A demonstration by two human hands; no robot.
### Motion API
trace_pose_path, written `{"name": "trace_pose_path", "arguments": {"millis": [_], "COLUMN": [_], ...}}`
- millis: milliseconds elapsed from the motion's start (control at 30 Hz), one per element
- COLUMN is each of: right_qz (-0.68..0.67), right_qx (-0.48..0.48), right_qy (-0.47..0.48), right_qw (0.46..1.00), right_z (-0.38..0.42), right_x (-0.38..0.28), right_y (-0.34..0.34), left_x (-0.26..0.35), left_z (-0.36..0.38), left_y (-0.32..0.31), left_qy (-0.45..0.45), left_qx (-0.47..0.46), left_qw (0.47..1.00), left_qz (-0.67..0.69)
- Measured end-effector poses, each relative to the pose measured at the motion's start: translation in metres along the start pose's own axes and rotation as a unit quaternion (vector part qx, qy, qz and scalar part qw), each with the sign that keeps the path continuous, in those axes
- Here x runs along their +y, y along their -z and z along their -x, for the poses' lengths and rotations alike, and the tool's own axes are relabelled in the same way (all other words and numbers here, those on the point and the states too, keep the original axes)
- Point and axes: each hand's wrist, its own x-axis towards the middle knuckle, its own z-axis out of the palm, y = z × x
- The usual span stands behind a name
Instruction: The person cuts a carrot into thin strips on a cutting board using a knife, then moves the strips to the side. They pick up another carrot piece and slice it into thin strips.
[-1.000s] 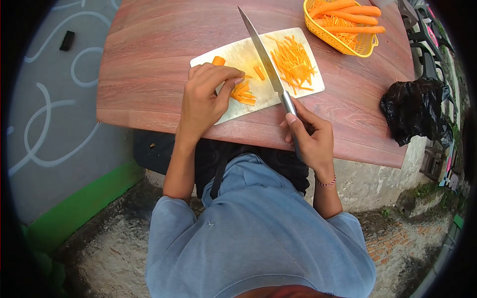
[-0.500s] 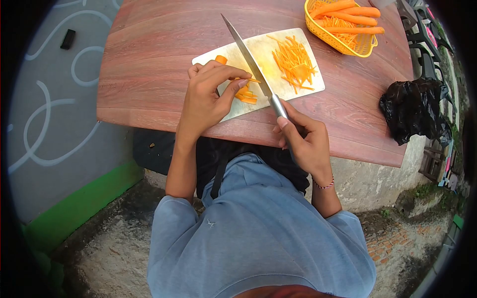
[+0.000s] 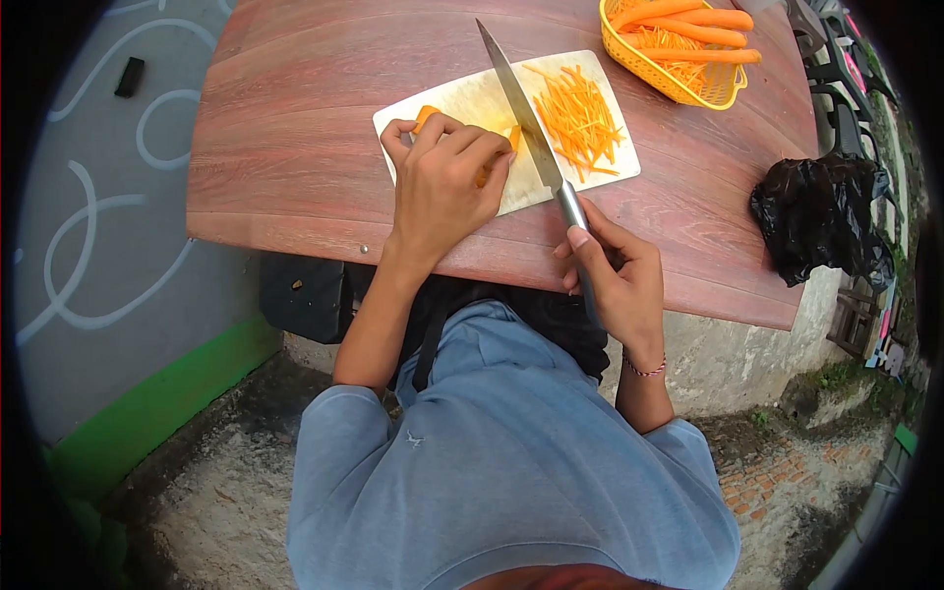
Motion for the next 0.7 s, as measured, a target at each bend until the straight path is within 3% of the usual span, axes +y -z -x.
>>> {"name": "trace_pose_path", "arguments": {"millis": [700], "right_qz": [0.005], "right_qx": [-0.007], "right_qy": [0.025], "right_qw": [1.0], "right_z": [-0.009], "right_x": [0.006], "right_y": [-0.006], "left_x": [-0.01], "left_z": [0.006], "left_y": [-0.002], "left_qy": [0.022], "left_qx": [-0.016], "left_qw": [0.999], "left_qz": [0.032]}}
